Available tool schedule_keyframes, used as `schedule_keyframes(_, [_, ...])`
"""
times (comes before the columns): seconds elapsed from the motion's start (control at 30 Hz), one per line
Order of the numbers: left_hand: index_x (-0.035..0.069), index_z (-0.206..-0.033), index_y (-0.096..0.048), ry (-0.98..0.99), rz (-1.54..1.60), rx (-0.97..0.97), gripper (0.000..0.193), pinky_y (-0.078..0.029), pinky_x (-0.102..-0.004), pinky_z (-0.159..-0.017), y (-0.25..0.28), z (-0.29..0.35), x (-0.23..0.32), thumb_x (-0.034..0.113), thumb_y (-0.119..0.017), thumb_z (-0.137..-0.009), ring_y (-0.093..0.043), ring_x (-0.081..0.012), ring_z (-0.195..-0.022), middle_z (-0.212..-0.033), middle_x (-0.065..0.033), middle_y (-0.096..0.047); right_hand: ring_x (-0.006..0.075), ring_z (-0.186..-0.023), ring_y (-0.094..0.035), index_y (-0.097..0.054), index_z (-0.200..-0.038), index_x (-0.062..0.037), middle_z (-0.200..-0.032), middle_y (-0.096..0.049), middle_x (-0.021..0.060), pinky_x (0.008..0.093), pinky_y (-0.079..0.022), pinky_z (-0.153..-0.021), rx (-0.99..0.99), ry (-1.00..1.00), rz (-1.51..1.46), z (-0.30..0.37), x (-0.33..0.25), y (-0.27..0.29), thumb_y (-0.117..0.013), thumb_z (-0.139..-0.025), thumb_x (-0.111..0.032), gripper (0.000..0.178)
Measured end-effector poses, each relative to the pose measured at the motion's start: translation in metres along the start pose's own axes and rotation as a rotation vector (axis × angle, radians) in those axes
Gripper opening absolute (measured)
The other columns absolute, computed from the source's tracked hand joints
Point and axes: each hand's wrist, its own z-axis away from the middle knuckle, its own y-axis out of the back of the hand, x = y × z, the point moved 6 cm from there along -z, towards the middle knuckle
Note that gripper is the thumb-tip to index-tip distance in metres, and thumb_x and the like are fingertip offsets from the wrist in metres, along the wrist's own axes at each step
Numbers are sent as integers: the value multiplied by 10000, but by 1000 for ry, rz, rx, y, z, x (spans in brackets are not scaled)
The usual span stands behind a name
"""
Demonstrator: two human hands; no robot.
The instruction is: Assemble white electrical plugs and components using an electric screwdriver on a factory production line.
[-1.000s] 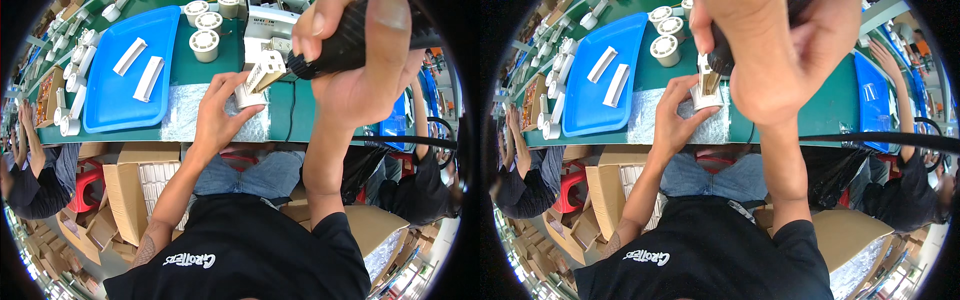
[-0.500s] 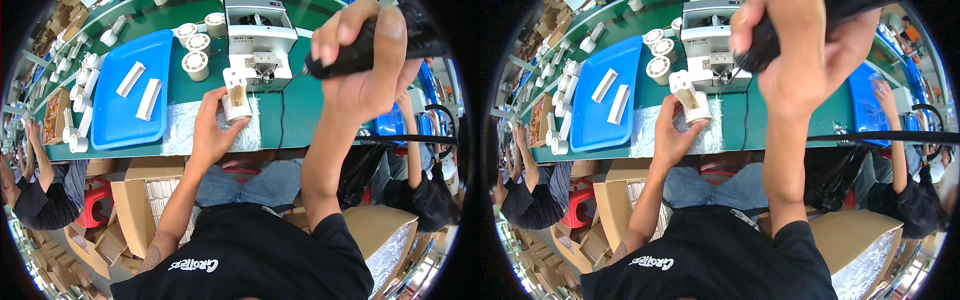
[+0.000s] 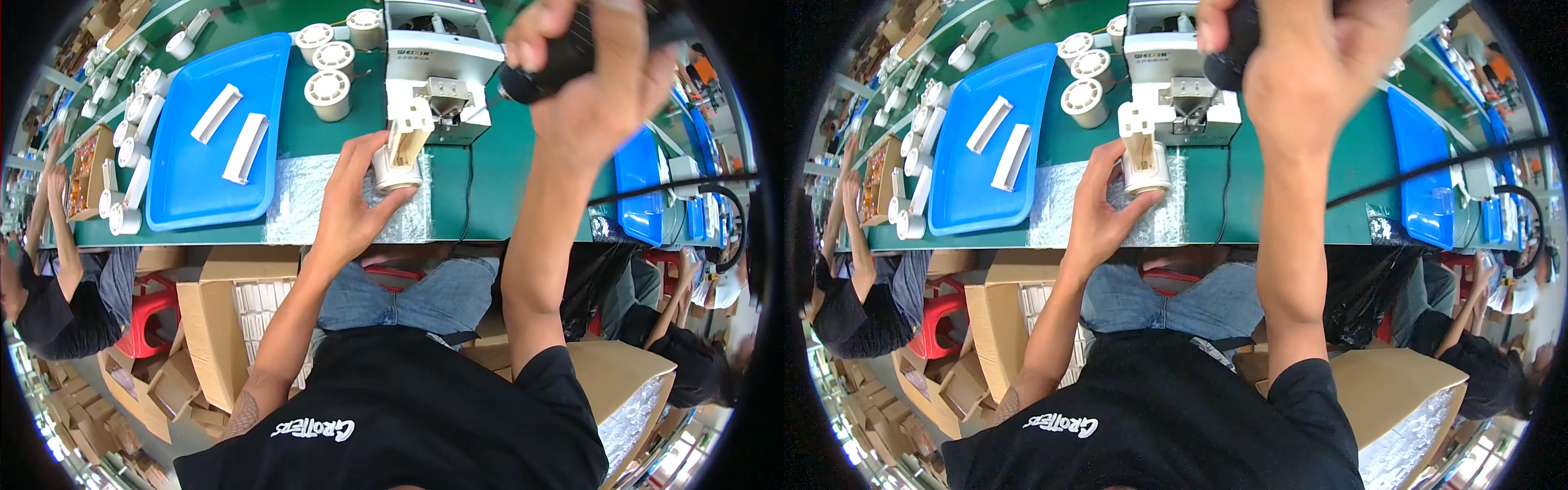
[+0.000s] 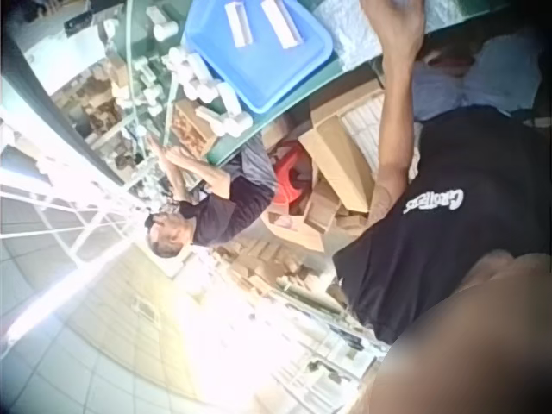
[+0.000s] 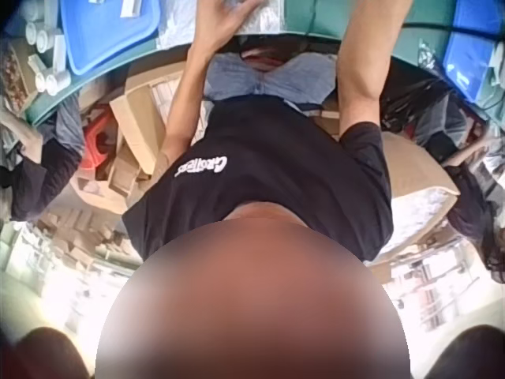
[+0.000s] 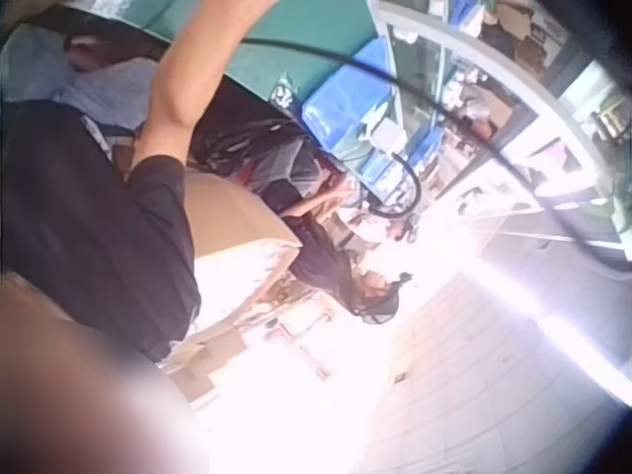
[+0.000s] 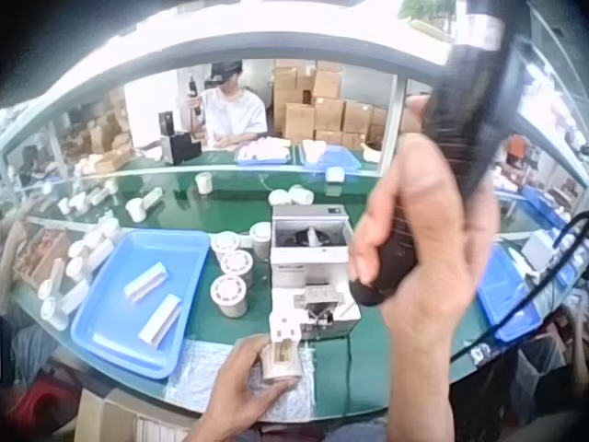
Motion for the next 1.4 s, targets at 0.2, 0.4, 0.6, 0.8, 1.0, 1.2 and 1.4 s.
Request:
schedule_keyframes(0.2, [76,-1445,-571,7,-10,-22,710,-512,-433,-1068,-7,-4,6,72,-884,-807,-617,-381,-1283,-1393,-180,-598,114,-457,-568,-393,-1486,46,-667,-585,54,261,-494,-408,-36,-12,-131,13,-19,-2,-525,-1126,-237,477])
schedule_keyframes(0.4, [82,-1468,-569,1,-10,-6,744,-522,-422,-1051,-4,-1,3,52,-887,-796,-623,-370,-1265,-1397,-175,-592,117,-479,-586,-352,-1507,52,-680,-591,58,265,-505,-431,-46,-6,-113,23,-11,-27,-519,-1132,-255,513])
schedule_keyframes(0.6, [11,-1431,-600,16,-14,-15,689,-519,-383,-1070,-1,-2,5,25,-880,-802,-631,-293,-1276,-1395,-163,-611,118,-513,-598,-347,-1503,61,-710,-604,66,262,-505,-471,-69,-67,-142,30,-5,-31,-586,-1100,-223,548])
schedule_keyframes(0.8, [72,-1467,-598,-13,-15,12,725,-526,-400,-1016,2,0,4,35,-880,-801,-636,-332,-1215,-1358,-154,-604,108,-528,-589,-371,-1500,33,-733,-605,50,246,-479,-486,15,-191,-142,40,-7,-45,-734,-1016,-222,656])
schedule_keyframes(1.0, [68,-1438,-601,-54,-36,-9,696,-523,-409,-1029,1,-4,13,33,-878,-800,-636,-345,-1226,-1356,-157,-603,175,-550,-556,-553,-979,31,-817,-595,132,330,-491,-541,-432,24,-144,24,3,-29,-471,-1123,-191,276])
schedule_keyframes(1.2, [85,-1424,-586,19,28,32,678,-521,-413,-1042,-1,-3,7,26,-866,-809,-633,-360,-1238,-1357,-161,-600,114,-486,-559,-444,-1415,31,-723,-596,66,241,-475,-440,52,41,-10,-8,-24,-7,-634,-1070,-152,434])
schedule_keyframes(1.4, [39,-1447,-585,34,49,4,678,-528,-374,-1072,-1,-2,4,8,-857,-826,-632,-272,-1273,-1399,-146,-588,120,-456,-525,-497,-1398,20,-684,-582,56,254,-440,-414,35,-33,9,-12,11,-9,-623,-1075,-123,375])
